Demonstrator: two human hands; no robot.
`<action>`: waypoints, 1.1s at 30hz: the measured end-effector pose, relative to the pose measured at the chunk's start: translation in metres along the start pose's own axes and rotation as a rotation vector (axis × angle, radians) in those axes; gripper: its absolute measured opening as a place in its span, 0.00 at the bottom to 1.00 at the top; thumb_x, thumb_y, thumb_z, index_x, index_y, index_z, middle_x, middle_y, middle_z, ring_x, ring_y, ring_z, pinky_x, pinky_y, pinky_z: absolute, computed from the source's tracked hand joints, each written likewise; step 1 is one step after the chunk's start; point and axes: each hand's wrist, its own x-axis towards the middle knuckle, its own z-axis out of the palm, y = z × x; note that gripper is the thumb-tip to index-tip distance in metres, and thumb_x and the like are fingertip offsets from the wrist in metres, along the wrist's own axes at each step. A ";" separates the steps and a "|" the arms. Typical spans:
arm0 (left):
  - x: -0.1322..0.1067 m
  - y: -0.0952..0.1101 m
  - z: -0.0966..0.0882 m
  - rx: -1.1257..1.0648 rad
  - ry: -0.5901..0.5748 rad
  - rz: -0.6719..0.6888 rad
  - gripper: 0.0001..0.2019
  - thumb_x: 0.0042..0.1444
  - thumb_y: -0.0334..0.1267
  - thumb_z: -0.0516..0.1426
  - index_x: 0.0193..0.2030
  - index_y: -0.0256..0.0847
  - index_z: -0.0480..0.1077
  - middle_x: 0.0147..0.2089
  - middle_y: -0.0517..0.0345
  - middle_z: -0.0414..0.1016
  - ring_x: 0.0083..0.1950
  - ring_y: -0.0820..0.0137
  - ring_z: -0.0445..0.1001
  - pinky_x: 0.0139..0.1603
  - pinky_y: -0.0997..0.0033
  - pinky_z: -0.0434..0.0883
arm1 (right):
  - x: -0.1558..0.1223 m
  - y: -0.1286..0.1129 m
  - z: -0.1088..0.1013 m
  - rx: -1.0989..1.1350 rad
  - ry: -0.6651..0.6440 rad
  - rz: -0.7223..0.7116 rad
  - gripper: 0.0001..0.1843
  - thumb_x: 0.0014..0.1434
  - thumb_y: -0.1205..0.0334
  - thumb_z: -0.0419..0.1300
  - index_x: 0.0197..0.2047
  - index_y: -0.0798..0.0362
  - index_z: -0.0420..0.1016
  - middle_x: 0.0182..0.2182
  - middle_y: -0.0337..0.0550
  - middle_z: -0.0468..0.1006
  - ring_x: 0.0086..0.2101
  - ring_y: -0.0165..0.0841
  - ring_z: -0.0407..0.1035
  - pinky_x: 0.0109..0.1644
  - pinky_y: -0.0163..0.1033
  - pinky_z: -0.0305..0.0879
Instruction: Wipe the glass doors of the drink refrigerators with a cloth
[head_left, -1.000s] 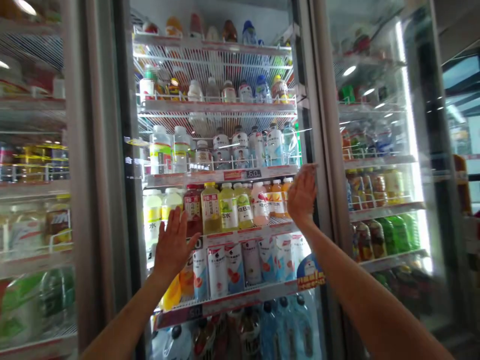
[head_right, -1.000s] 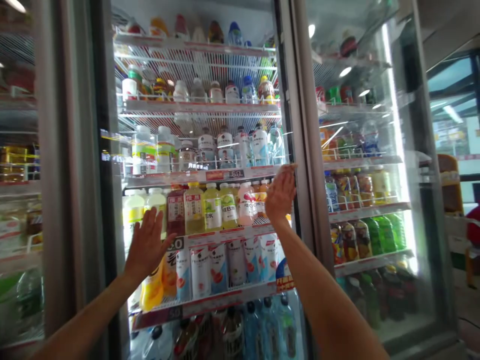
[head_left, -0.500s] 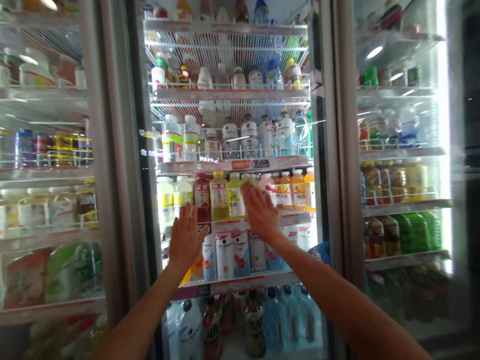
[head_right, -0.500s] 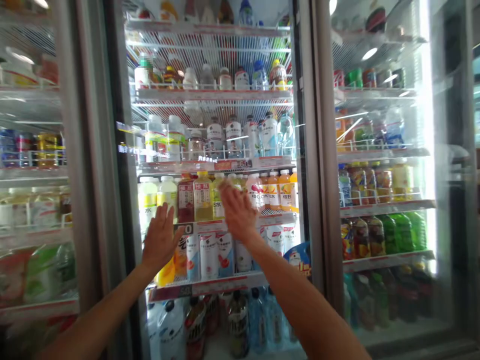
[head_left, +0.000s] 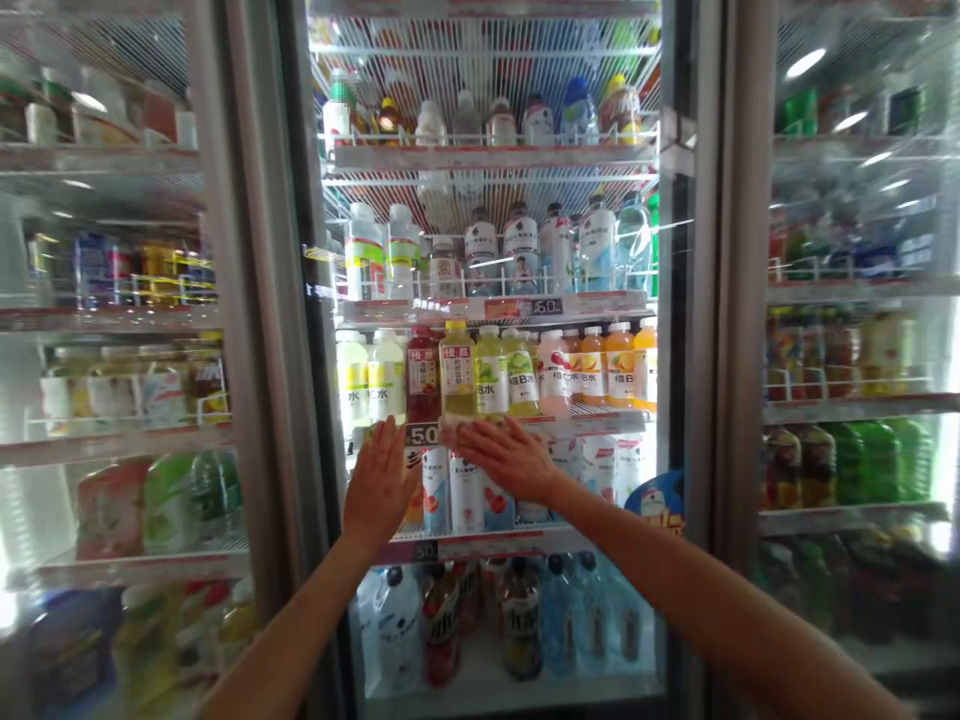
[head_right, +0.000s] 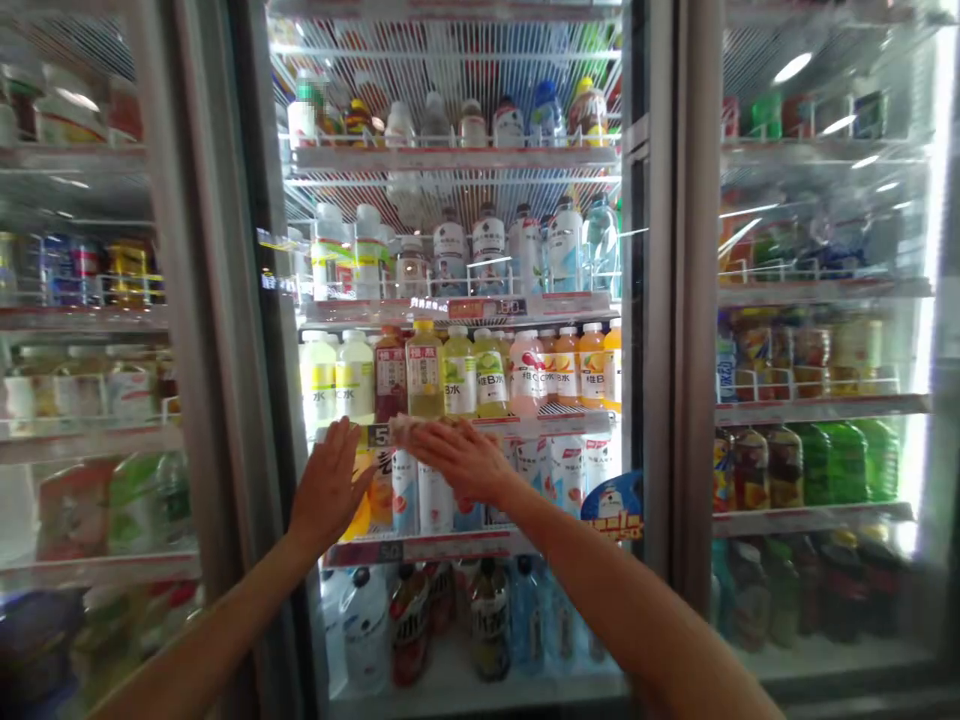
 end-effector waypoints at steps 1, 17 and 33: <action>-0.001 0.000 0.000 0.002 0.001 0.002 0.30 0.62 0.46 0.45 0.68 0.36 0.44 0.68 0.41 0.52 0.70 0.59 0.47 0.65 0.50 0.54 | 0.001 0.012 -0.004 -0.012 0.014 0.076 0.40 0.60 0.67 0.50 0.69 0.41 0.33 0.67 0.33 0.49 0.67 0.34 0.35 0.69 0.53 0.39; -0.004 0.025 0.007 -0.071 0.003 -0.162 0.32 0.62 0.47 0.44 0.69 0.35 0.39 0.69 0.38 0.47 0.71 0.55 0.42 0.66 0.45 0.51 | -0.090 0.108 -0.046 -0.253 0.191 0.717 0.30 0.64 0.65 0.44 0.68 0.51 0.44 0.65 0.51 0.53 0.65 0.43 0.44 0.65 0.60 0.44; -0.039 0.054 0.014 -0.061 -0.057 -0.101 0.35 0.60 0.43 0.49 0.69 0.38 0.36 0.70 0.38 0.41 0.71 0.54 0.39 0.64 0.43 0.54 | -0.103 0.023 -0.018 -0.066 0.115 0.550 0.37 0.60 0.69 0.47 0.69 0.51 0.38 0.67 0.49 0.48 0.66 0.44 0.37 0.66 0.61 0.43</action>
